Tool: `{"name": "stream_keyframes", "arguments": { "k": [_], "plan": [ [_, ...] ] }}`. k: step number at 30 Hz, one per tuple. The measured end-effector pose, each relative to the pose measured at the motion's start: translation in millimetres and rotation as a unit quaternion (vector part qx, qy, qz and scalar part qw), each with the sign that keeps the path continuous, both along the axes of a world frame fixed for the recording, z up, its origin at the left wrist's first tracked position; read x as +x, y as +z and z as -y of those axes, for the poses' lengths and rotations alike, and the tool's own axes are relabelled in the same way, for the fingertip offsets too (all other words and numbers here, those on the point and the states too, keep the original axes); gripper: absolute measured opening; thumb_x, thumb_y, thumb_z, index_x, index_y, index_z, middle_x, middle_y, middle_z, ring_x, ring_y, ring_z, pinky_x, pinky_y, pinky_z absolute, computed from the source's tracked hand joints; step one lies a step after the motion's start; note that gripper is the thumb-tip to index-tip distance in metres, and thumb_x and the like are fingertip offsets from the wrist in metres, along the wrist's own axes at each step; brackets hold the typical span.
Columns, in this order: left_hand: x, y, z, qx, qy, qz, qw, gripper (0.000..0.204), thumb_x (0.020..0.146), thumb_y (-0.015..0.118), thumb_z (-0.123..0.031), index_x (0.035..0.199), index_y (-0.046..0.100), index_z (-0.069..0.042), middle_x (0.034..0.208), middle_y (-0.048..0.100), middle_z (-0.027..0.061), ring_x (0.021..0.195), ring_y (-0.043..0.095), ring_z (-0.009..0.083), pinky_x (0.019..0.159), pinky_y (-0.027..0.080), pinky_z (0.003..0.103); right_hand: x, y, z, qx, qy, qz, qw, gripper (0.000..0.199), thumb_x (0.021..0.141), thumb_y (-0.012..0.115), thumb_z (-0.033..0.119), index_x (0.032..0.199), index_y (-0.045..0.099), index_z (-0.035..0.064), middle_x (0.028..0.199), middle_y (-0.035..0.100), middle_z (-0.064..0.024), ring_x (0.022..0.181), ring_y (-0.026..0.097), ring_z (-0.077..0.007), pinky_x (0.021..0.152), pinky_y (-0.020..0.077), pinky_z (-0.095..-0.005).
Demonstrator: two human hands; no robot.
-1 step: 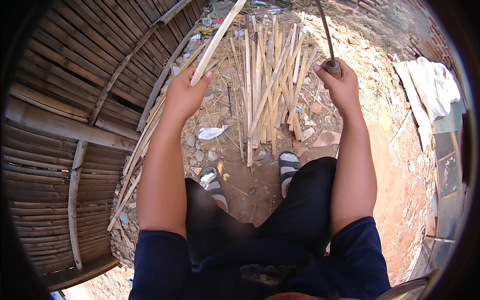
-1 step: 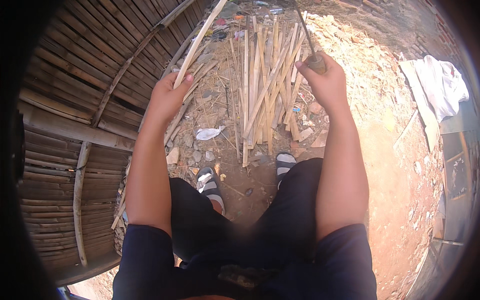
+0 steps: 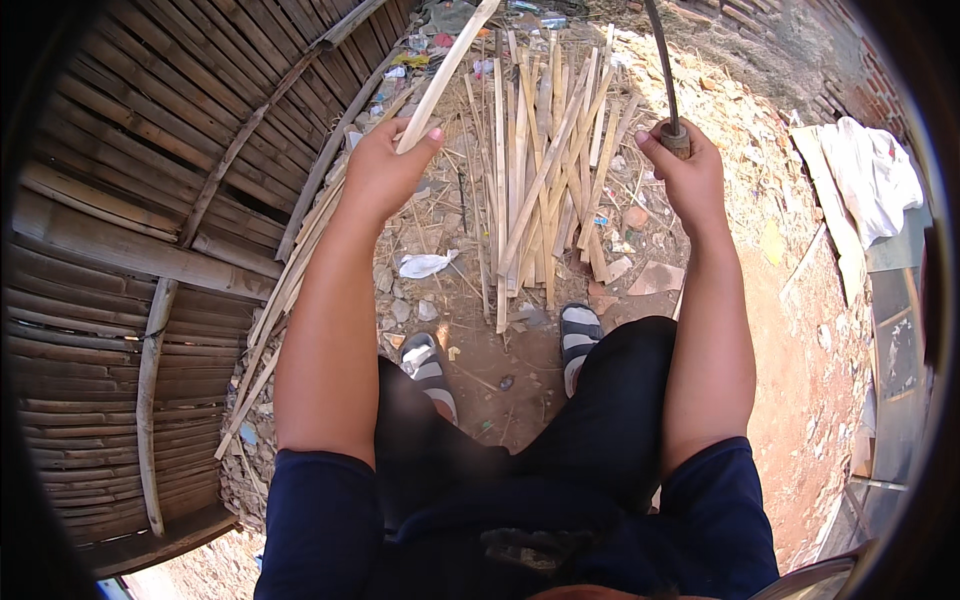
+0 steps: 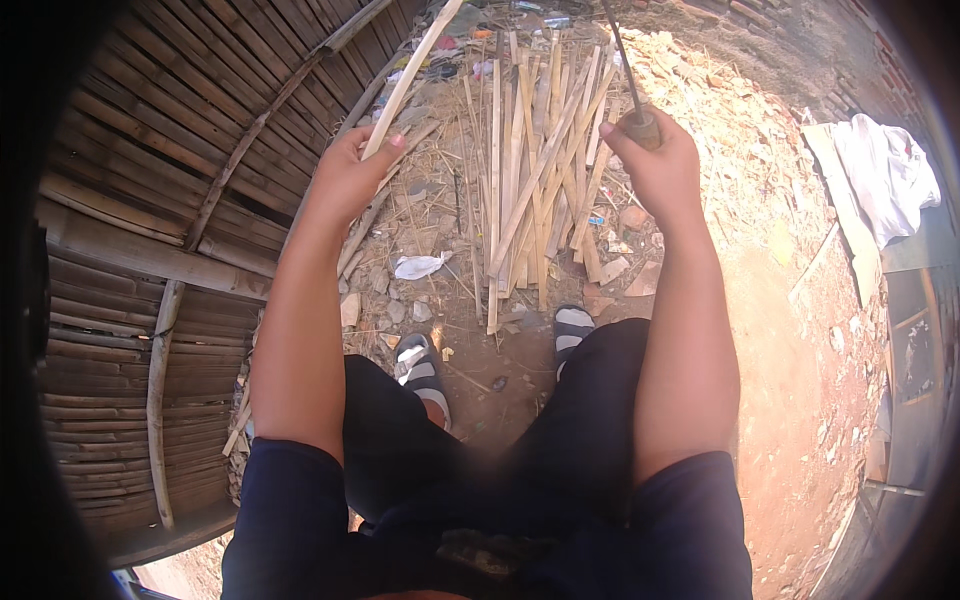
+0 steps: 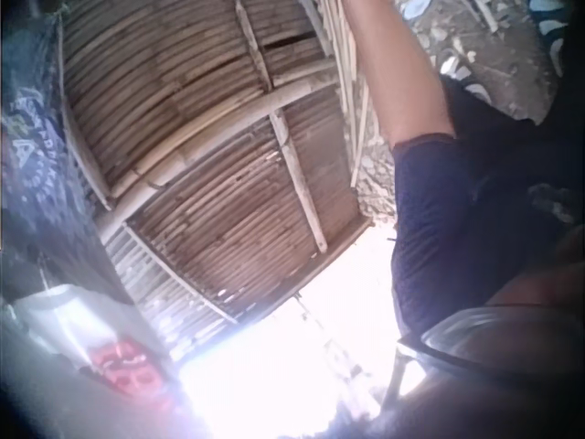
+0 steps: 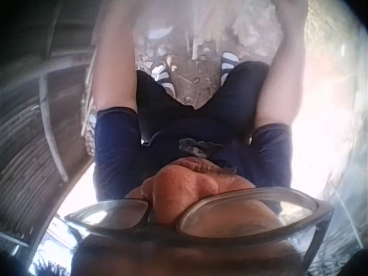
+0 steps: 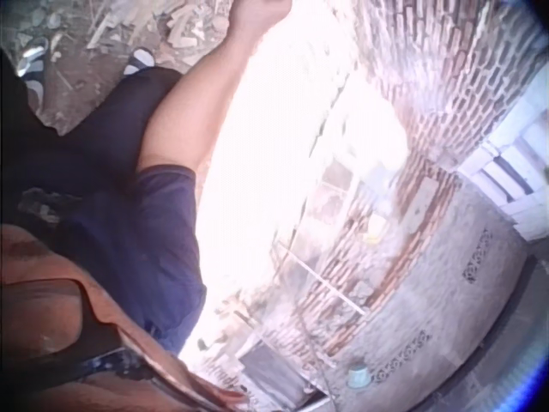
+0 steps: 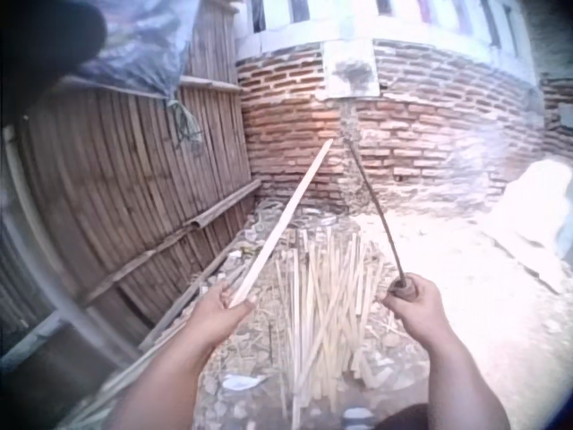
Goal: The person thins bamboo strips by hand using a large knife, scraping and shaving the surface of individual strips one at a time while crouched over a pile of bamboo material.
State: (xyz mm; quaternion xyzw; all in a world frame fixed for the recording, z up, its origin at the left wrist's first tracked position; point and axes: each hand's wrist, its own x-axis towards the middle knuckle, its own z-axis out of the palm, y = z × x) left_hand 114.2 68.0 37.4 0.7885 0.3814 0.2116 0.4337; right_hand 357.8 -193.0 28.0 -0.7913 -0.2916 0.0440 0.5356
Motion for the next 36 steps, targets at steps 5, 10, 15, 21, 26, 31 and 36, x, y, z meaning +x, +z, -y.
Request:
{"name": "stream_keyframes", "arguments": {
  "k": [5,10,15,21,26,31,36],
  "plan": [
    [41.8,-13.7,-50.1,0.279,0.034,-0.119,0.952,0.110,0.086,0.079,-0.065,0.162,0.038,0.002,0.138,0.062,0.0242,0.116,0.066,0.0308,0.104,0.052,0.045,3.8,2.3,9.5,0.001,-0.024,-0.035,0.999,0.031,0.090,0.084,0.033,0.100,0.073,0.0057,0.082,0.069,-0.0015,0.069,0.059,-0.0108,0.064,0.0472,-0.0284],
    [-33.7,-24.4,-93.6,0.233,0.047,-0.156,0.959,0.098,0.091,0.074,-0.065,0.160,0.044,-0.003,0.142,0.062,0.0209,0.125,0.065,0.0321,0.105,0.052,0.044,17.4,-4.6,25.7,0.017,-0.024,-0.030,0.999,0.031,0.089,0.085,0.032,0.100,0.072,0.0060,0.078,0.065,0.0010,0.068,0.056,-0.0095,0.062,0.0441,-0.0270],
    [-176.7,-121.8,-131.7,0.117,0.154,-0.185,0.964,0.092,0.092,0.075,-0.061,0.155,0.050,0.001,0.125,0.069,0.0175,0.103,0.070,0.0248,0.091,0.056,0.039,25.0,-12.6,31.5,0.021,-0.025,-0.035,0.999,0.036,0.088,0.086,0.033,0.107,0.071,0.0061,0.077,0.061,0.0012,0.065,0.054,-0.0072,0.055,0.0385,-0.0244],
    [-361.7,-290.0,-106.9,-0.048,0.259,-0.202,0.943,0.088,0.094,0.077,-0.053,0.149,0.050,0.010,0.097,0.074,0.0096,0.095,0.072,0.0248,0.087,0.056,0.039,32.8,-31.1,17.1,0.023,-0.021,-0.055,0.998,0.038,0.090,0.084,0.035,0.111,0.069,0.0065,0.075,0.053,0.0029,0.053,0.041,-0.0051,0.045,0.0279,-0.0243],
    [-426.1,-366.8,-64.0,-0.037,0.254,-0.404,0.878,0.094,0.090,0.076,-0.050,0.155,0.041,0.008,0.122,0.074,0.0235,0.120,0.069,0.0409,0.108,0.052,0.046,19.3,-24.7,2.3,0.027,-0.035,-0.137,0.990,0.029,0.095,0.081,0.031,0.111,0.066,0.0106,0.071,0.047,0.0072,0.057,0.041,-0.0035,0.047,0.0276,-0.0239],
    [-428.5,-400.7,-59.3,-0.007,0.259,-0.374,0.890,0.079,0.092,0.073,-0.038,0.155,0.044,0.001,0.145,0.060,0.0290,0.133,0.058,0.0450,0.111,0.050,0.051,20.1,-23.5,-20.4,0.024,-0.038,-0.178,0.983,0.025,0.097,0.079,0.026,0.113,0.066,0.0112,0.079,0.051,0.0051,0.066,0.051,-0.0070,0.058,0.0394,-0.0253],
    [-422.3,-377.1,-109.4,0.034,0.280,-0.343,0.896,0.072,0.094,0.070,-0.032,0.156,0.044,-0.005,0.146,0.058,0.0254,0.133,0.058,0.0437,0.110,0.050,0.052,0.7,-30.8,-54.6,0.042,-0.046,-0.197,0.978,0.020,0.099,0.075,0.023,0.110,0.064,0.0096,0.078,0.048,0.0048,0.067,0.049,-0.0075,0.063,0.0410,-0.0254]
  ]
}}
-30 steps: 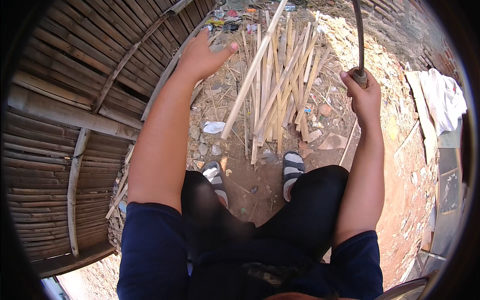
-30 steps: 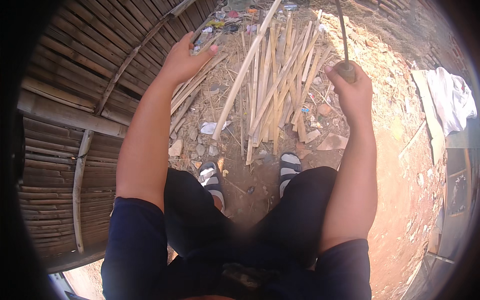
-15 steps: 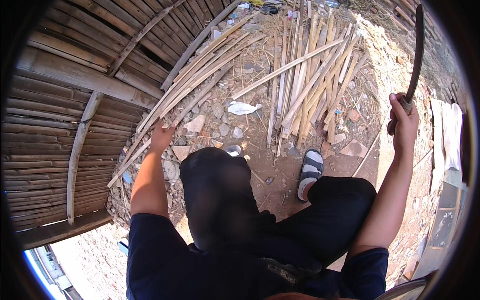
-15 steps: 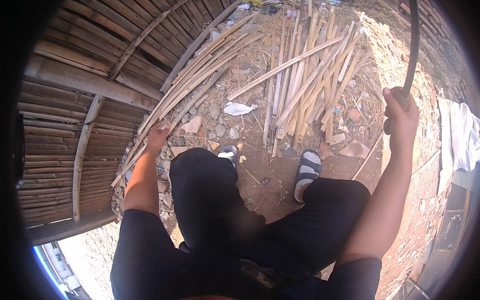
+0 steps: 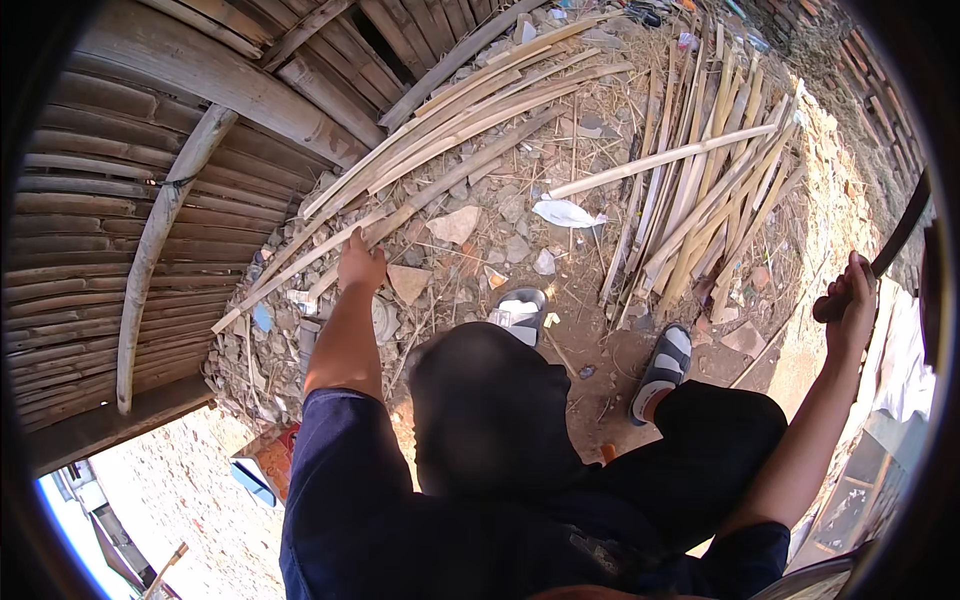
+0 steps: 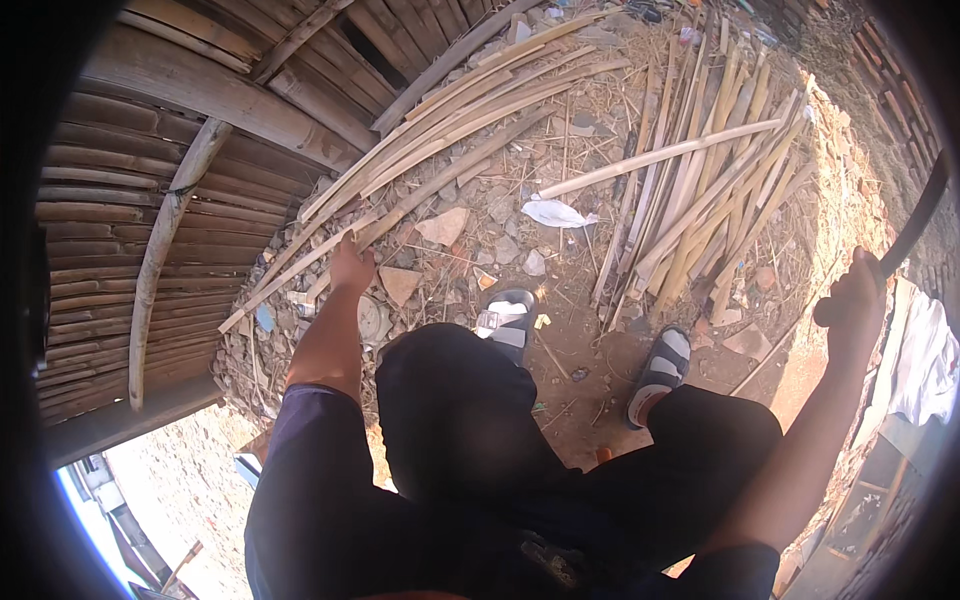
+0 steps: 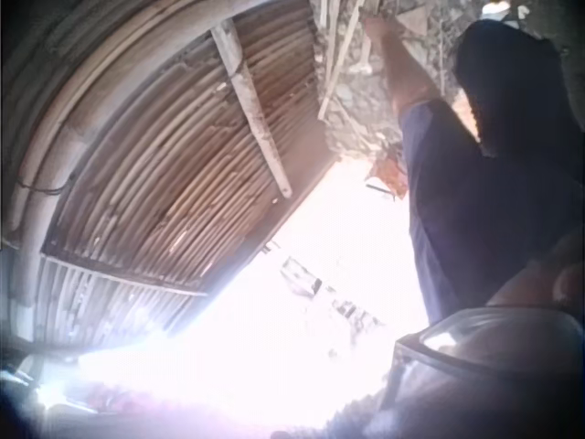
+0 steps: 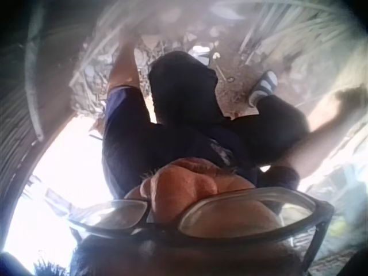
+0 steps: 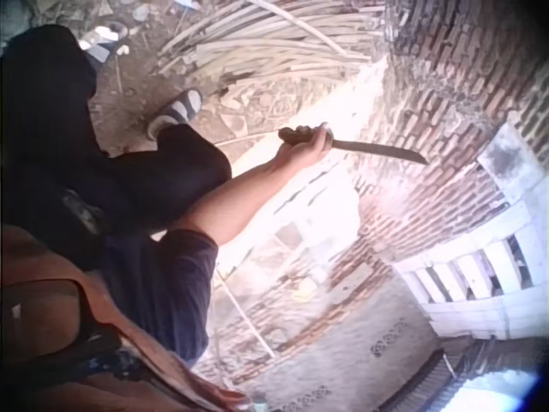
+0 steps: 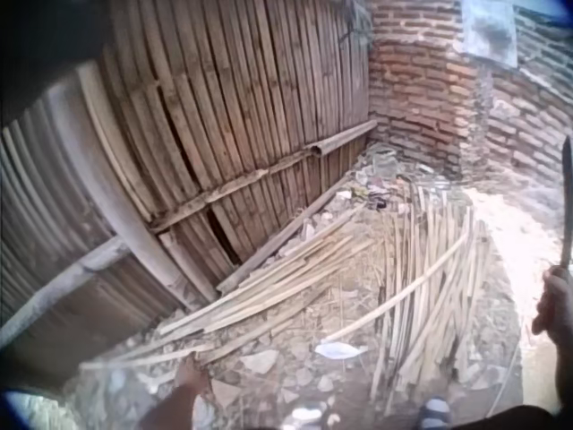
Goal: The person thins bamboo strips by hand using a large knife, scraping and shaving the surface of individual strips one at a time while crouched over a pile of bamboo material.
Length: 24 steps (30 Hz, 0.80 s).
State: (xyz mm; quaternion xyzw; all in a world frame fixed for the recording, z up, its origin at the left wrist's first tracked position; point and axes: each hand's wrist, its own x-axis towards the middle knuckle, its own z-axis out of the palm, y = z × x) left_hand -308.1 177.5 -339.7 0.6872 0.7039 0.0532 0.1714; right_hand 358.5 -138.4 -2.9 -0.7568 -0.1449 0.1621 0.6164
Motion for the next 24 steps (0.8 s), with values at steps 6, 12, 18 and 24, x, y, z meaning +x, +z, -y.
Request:
{"name": "stream_keyframes", "arguments": {
  "k": [6,12,18,24],
  "plan": [
    [-7.9,-16.1,-51.1,-0.044,0.022,-0.071,0.996,0.069,0.098,0.065,-0.026,0.160,0.038,-0.010,0.151,0.056,0.0193,0.137,0.056,0.0400,0.111,0.049,0.053,-15.7,-4.0,-21.6,-0.016,0.018,-0.010,1.000,0.015,0.100,0.074,0.022,0.105,0.063,0.0126,0.078,0.048,0.0061,0.066,0.047,-0.0057,0.062,0.0403,-0.0252],
    [-10.2,-8.5,-64.3,-0.078,0.004,-0.135,0.988,0.073,0.101,0.064,-0.029,0.164,0.030,-0.013,0.156,0.054,0.0157,0.140,0.056,0.0349,0.111,0.047,0.053,-11.5,-10.3,-20.4,-0.040,0.046,-0.010,0.998,0.020,0.100,0.075,0.023,0.113,0.066,0.0116,0.076,0.048,0.0064,0.064,0.047,-0.0057,0.059,0.0385,-0.0237],
    [-16.8,-0.4,-66.2,-0.119,0.035,-0.164,0.979,0.075,0.101,0.062,-0.024,0.167,0.027,-0.015,0.155,0.055,0.0137,0.140,0.057,0.0319,0.111,0.047,0.053,-44.8,0.3,-33.0,-0.126,0.056,0.034,0.990,0.026,0.098,0.078,0.026,0.117,0.067,0.0110,0.074,0.049,0.0070,0.063,0.045,-0.0045,0.055,0.0356,-0.0230],
    [-25.5,-5.5,-64.2,-0.147,-0.019,-0.230,0.962,0.061,0.101,0.059,-0.021,0.159,0.041,-0.015,0.152,0.058,0.0139,0.135,0.061,0.0321,0.110,0.047,0.053,-44.4,-4.8,-29.6,-0.152,0.092,0.077,0.981,0.031,0.099,0.078,0.028,0.120,0.067,0.0081,0.071,0.049,0.0063,0.057,0.041,-0.0036,0.047,0.0284,-0.0236]
  ]
}}
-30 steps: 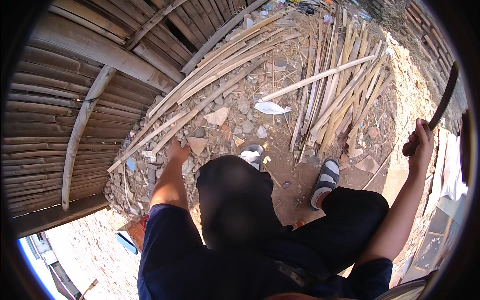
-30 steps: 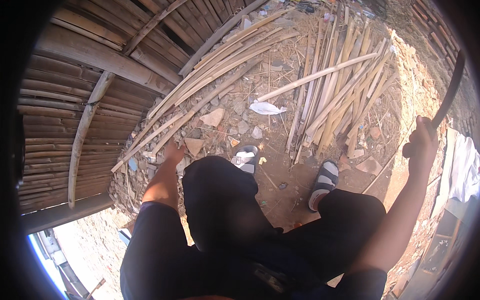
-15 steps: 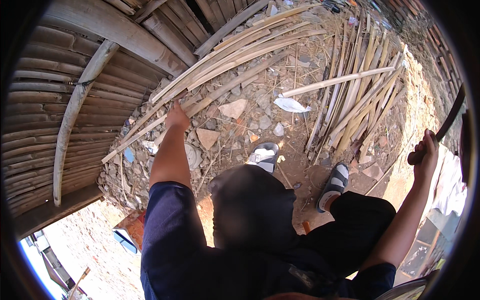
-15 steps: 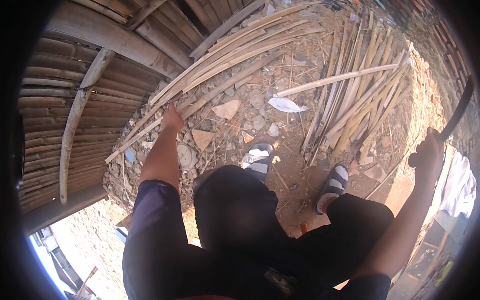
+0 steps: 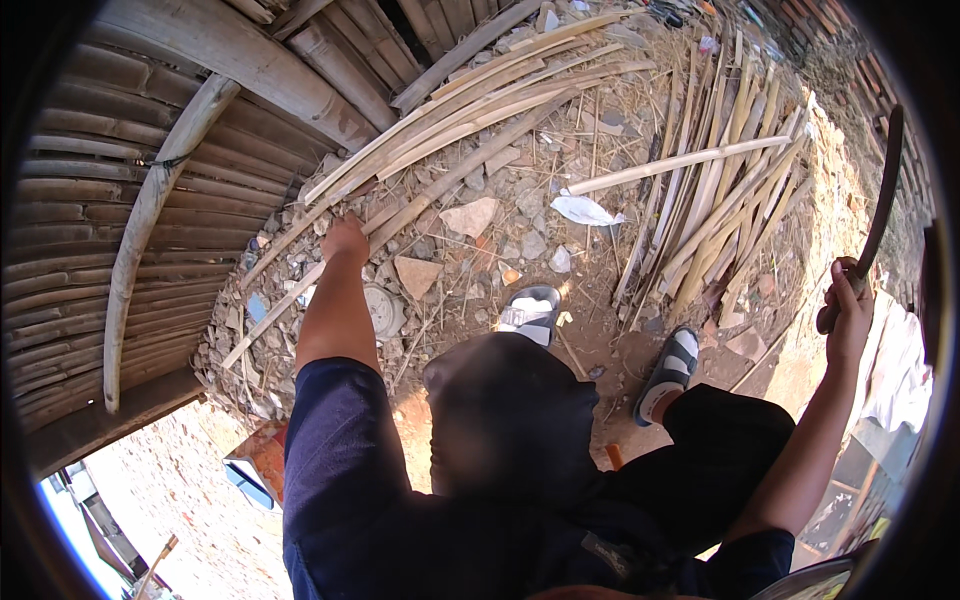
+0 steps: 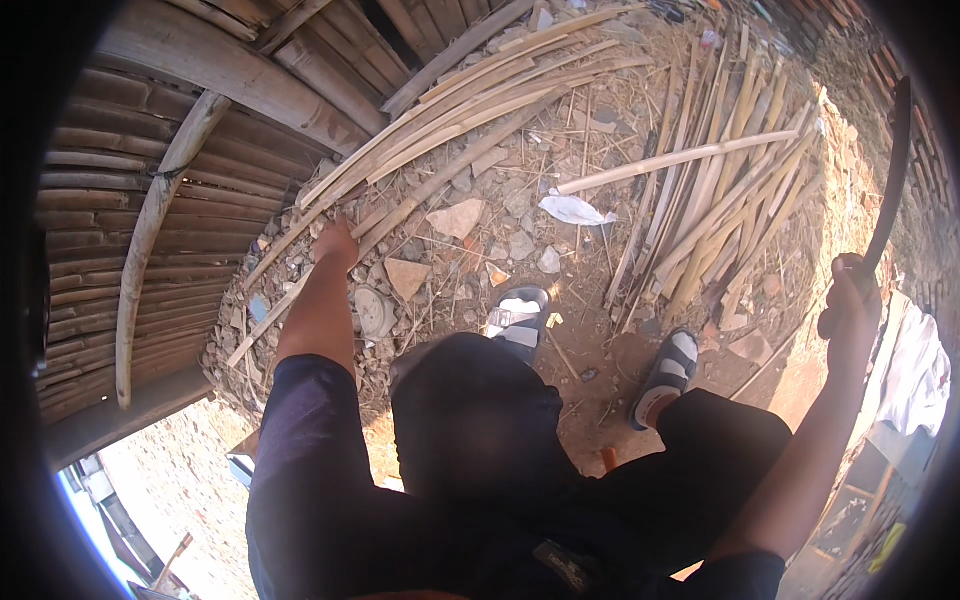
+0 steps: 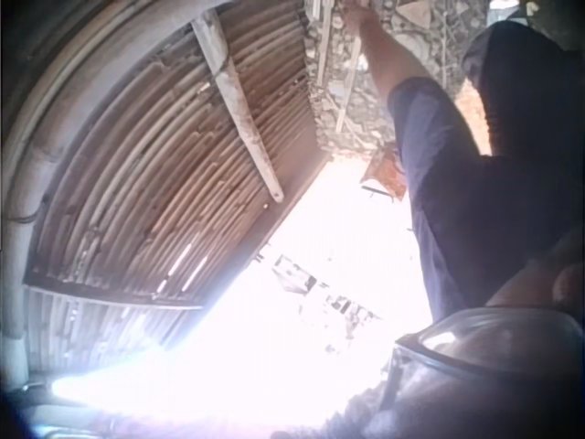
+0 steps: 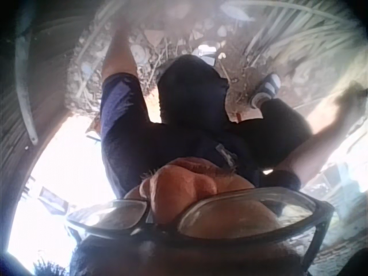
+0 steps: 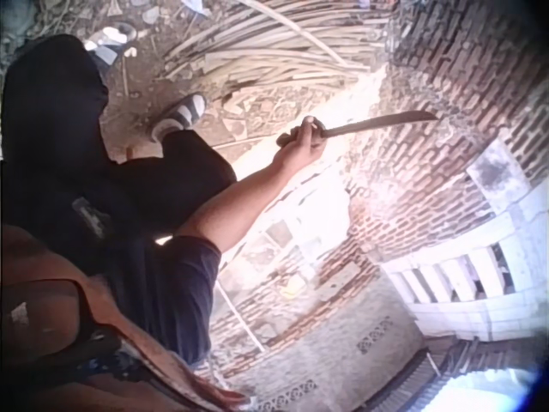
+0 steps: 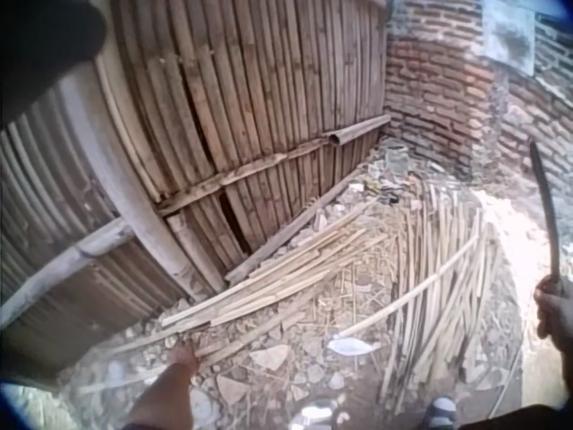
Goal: The person thins bamboo strips by hand using a large knife, scraping and shaving the surface of individual strips one at a time while crouched over a pile of bamboo material.
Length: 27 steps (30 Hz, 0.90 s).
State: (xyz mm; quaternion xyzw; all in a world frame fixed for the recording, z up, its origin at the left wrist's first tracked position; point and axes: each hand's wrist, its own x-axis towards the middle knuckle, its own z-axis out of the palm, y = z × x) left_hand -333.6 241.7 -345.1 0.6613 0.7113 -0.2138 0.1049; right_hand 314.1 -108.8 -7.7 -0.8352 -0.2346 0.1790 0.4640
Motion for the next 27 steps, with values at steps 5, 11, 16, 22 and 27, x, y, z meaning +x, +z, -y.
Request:
{"name": "stream_keyframes", "arguments": {
  "k": [5,11,16,22,27],
  "plan": [
    [-6.7,3.7,8.7,-0.020,-0.010,0.007,1.000,0.053,0.099,0.064,-0.021,0.150,0.050,-0.013,0.147,0.061,0.0142,0.131,0.063,0.0350,0.107,0.049,0.053,-10.6,2.4,-4.0,-0.028,0.011,0.018,0.999,0.034,0.099,0.078,0.029,0.122,0.067,0.0050,0.069,0.048,0.0053,0.052,0.038,-0.0039,0.045,0.0273,-0.0236],
    [-34.0,4.2,34.3,0.019,0.034,0.016,0.999,0.071,0.094,0.074,-0.022,0.157,0.042,-0.015,0.148,0.060,0.0145,0.133,0.062,0.0345,0.108,0.049,0.052,-1.1,-5.0,4.4,-0.030,0.029,0.025,0.999,0.034,0.099,0.078,0.029,0.122,0.067,0.0066,0.069,0.048,0.0056,0.052,0.038,-0.0038,0.045,0.0277,-0.0244],
    [-53.5,-7.2,42.8,0.011,0.047,-0.017,0.999,0.075,0.095,0.073,-0.022,0.160,0.038,-0.016,0.148,0.059,0.0151,0.131,0.064,0.0357,0.108,0.049,0.053,-2.2,-2.9,2.5,-0.043,0.026,0.020,0.998,0.033,0.100,0.077,0.030,0.121,0.068,0.0070,0.069,0.048,0.0056,0.052,0.038,-0.0037,0.046,0.0287,-0.0242],
    [-68.1,-12.6,40.6,0.064,-0.021,0.045,0.997,0.074,0.099,0.068,-0.019,0.164,0.033,-0.018,0.143,0.062,0.0183,0.121,0.068,0.0389,0.100,0.053,0.053,-7.8,-3.3,-2.3,-0.039,0.035,0.029,0.998,0.032,0.099,0.077,0.030,0.120,0.068,0.0066,0.070,0.049,0.0054,0.055,0.040,-0.0037,0.048,0.0295,-0.0241],
    [-58.3,26.7,33.3,0.135,-0.084,0.130,0.979,0.075,0.098,0.071,-0.018,0.164,0.034,-0.019,0.125,0.070,0.0207,0.109,0.071,0.0412,0.092,0.056,0.052,-25.4,7.3,-11.8,-0.050,0.050,0.034,0.997,0.030,0.099,0.077,0.030,0.118,0.069,0.0071,0.071,0.050,0.0056,0.058,0.042,-0.0034,0.050,0.0303,-0.0231]
  ]
}}
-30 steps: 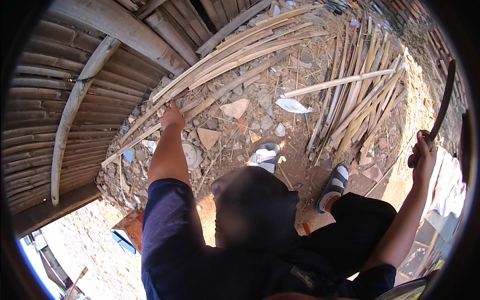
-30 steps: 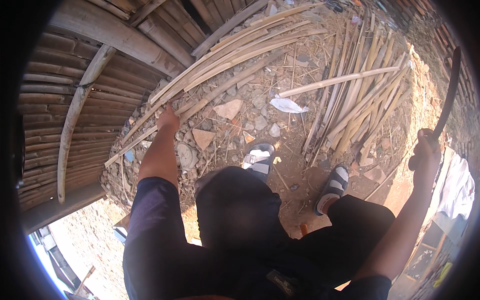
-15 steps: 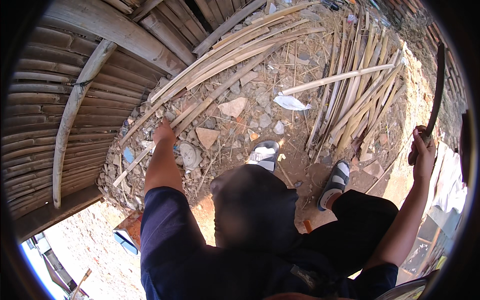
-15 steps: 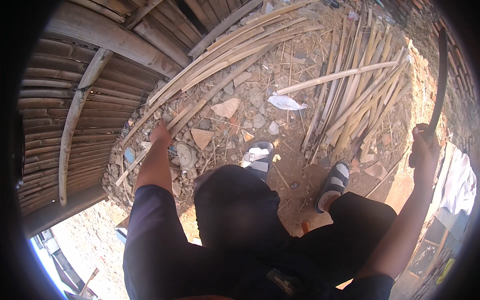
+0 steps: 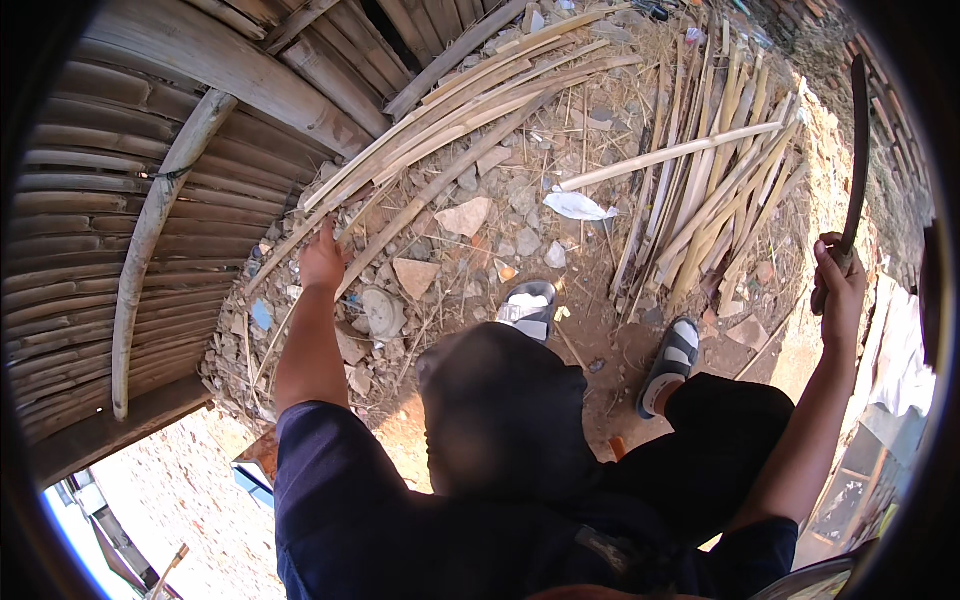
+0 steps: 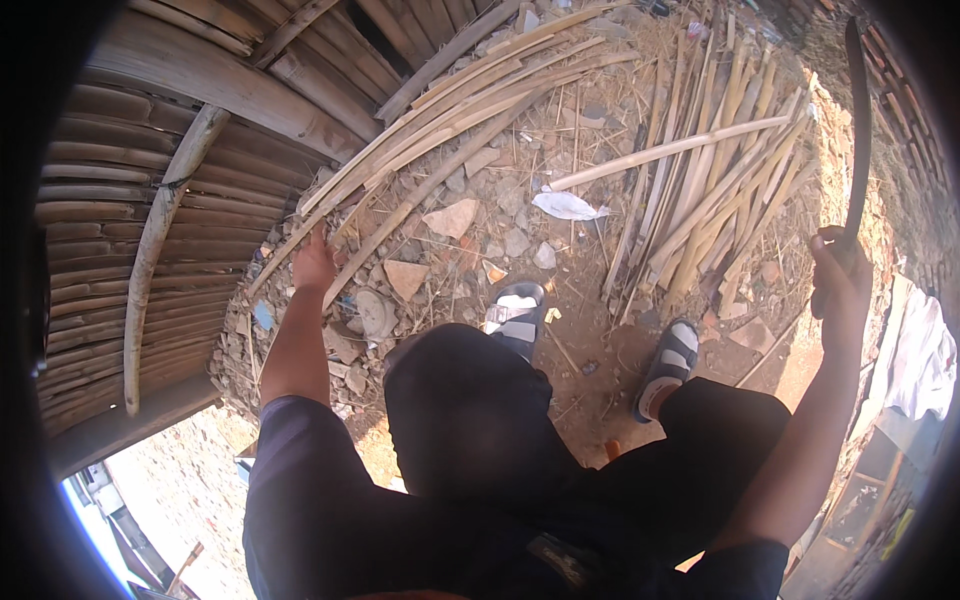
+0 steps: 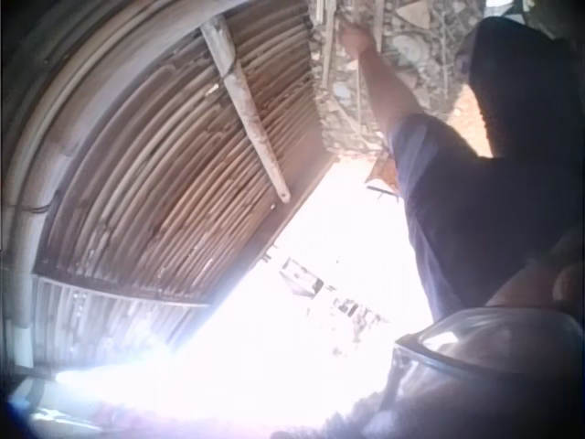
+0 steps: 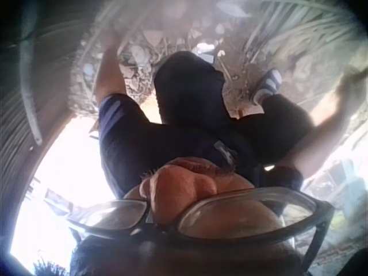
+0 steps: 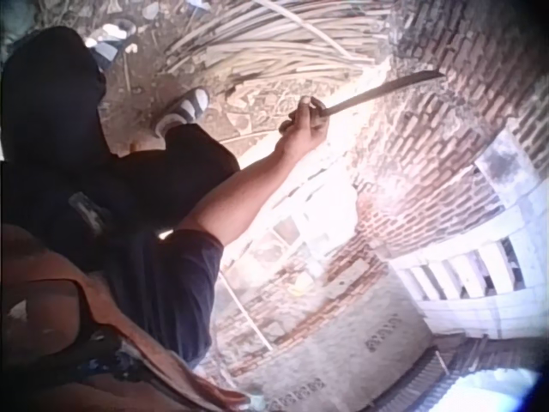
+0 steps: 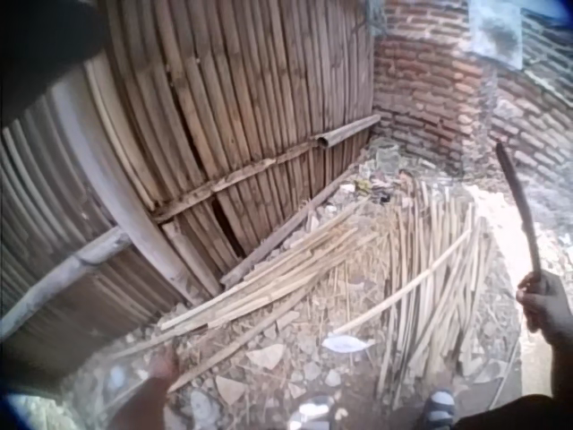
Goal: The person thins bamboo strips by hand using a large knife, scraping and shaving the surface of individual strips one at a time while crouched over a pile of bamboo material.
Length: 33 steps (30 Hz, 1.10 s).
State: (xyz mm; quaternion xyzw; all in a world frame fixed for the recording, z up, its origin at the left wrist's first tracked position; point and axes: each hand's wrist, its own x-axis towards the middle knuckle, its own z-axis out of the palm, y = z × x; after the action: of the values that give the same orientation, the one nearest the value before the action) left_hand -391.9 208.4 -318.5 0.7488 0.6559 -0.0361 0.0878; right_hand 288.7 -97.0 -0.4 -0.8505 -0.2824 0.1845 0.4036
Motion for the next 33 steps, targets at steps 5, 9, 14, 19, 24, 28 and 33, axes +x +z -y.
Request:
{"name": "stream_keyframes", "arguments": {
  "k": [5,9,14,19,24,28,33],
  "plan": [
    [48.7,70.7,4.0,-0.008,-0.038,0.271,0.962,0.074,0.096,0.073,-0.008,0.162,0.041,-0.015,0.108,0.072,0.0189,0.094,0.074,0.0363,0.082,0.057,0.049,-15.1,-0.7,-3.5,0.043,0.041,0.015,0.998,0.023,0.099,0.077,0.026,0.112,0.069,0.0090,0.067,0.049,0.0068,0.055,0.041,-0.0026,0.051,0.0301,-0.0228],
    [121.2,153.7,23.4,-0.038,-0.089,0.389,0.916,0.075,0.096,0.072,-0.001,0.163,0.038,-0.007,0.100,0.067,0.0112,0.086,0.074,0.0180,0.078,0.056,0.032,-40.3,6.7,-11.2,0.058,0.100,-0.055,0.992,0.031,0.093,0.082,0.029,0.111,0.071,0.0068,0.076,0.058,0.0033,0.065,0.053,-0.0071,0.057,0.0401,-0.0254],
    [224.3,249.4,67.6,-0.159,-0.132,0.509,0.835,0.081,0.099,0.068,0.004,0.167,0.026,-0.004,0.106,0.061,0.0077,0.089,0.073,0.0152,0.079,0.055,0.028,-77.0,25.3,-18.7,0.096,0.193,-0.102,0.971,0.033,0.089,0.087,0.028,0.108,0.072,0.0046,0.092,0.069,-0.0017,0.081,0.064,-0.0124,0.076,0.0522,-0.0298],
    [297.4,294.1,104.0,-0.208,-0.221,0.500,0.811,0.083,0.097,0.068,0.006,0.168,0.027,-0.006,0.107,0.060,0.0079,0.091,0.072,0.0148,0.080,0.055,0.028,-86.2,26.9,-16.3,0.213,0.266,-0.072,0.937,0.034,0.088,0.089,0.029,0.105,0.073,0.0037,0.133,0.070,-0.0110,0.126,0.064,-0.0239,0.113,0.0440,-0.0391],
    [344.2,335.5,137.8,-0.259,-0.279,0.442,0.812,0.084,0.096,0.068,0.007,0.168,0.027,-0.007,0.105,0.059,0.0068,0.090,0.071,0.0140,0.080,0.055,0.029,-77.0,34.6,-9.9,0.241,0.271,-0.157,0.919,0.033,0.087,0.089,0.028,0.105,0.075,0.0053,0.124,0.069,-0.0093,0.116,0.064,-0.0228,0.107,0.0473,-0.0403],
    [380.9,361.9,162.5,-0.266,-0.305,0.427,0.809,0.086,0.095,0.070,0.007,0.168,0.027,-0.007,0.105,0.060,0.0067,0.089,0.071,0.0136,0.078,0.055,0.026,-58.8,35.9,2.1,0.278,0.249,-0.238,0.897,0.034,0.089,0.087,0.030,0.108,0.075,0.0050,0.104,0.073,-0.0050,0.088,0.067,-0.0127,0.083,0.0539,-0.0309],
    [407.0,357.0,187.5,0.120,-0.399,0.336,0.844,0.076,0.090,0.082,-0.010,0.156,0.046,-0.004,0.123,0.067,0.0165,0.094,0.074,0.0261,0.088,0.056,0.038,-20.2,34.8,21.3,0.348,0.115,-0.197,0.909,0.032,0.090,0.086,0.028,0.108,0.074,0.0043,0.093,0.071,-0.0034,0.075,0.062,-0.0093,0.068,0.0495,-0.0267]
  ]
}}
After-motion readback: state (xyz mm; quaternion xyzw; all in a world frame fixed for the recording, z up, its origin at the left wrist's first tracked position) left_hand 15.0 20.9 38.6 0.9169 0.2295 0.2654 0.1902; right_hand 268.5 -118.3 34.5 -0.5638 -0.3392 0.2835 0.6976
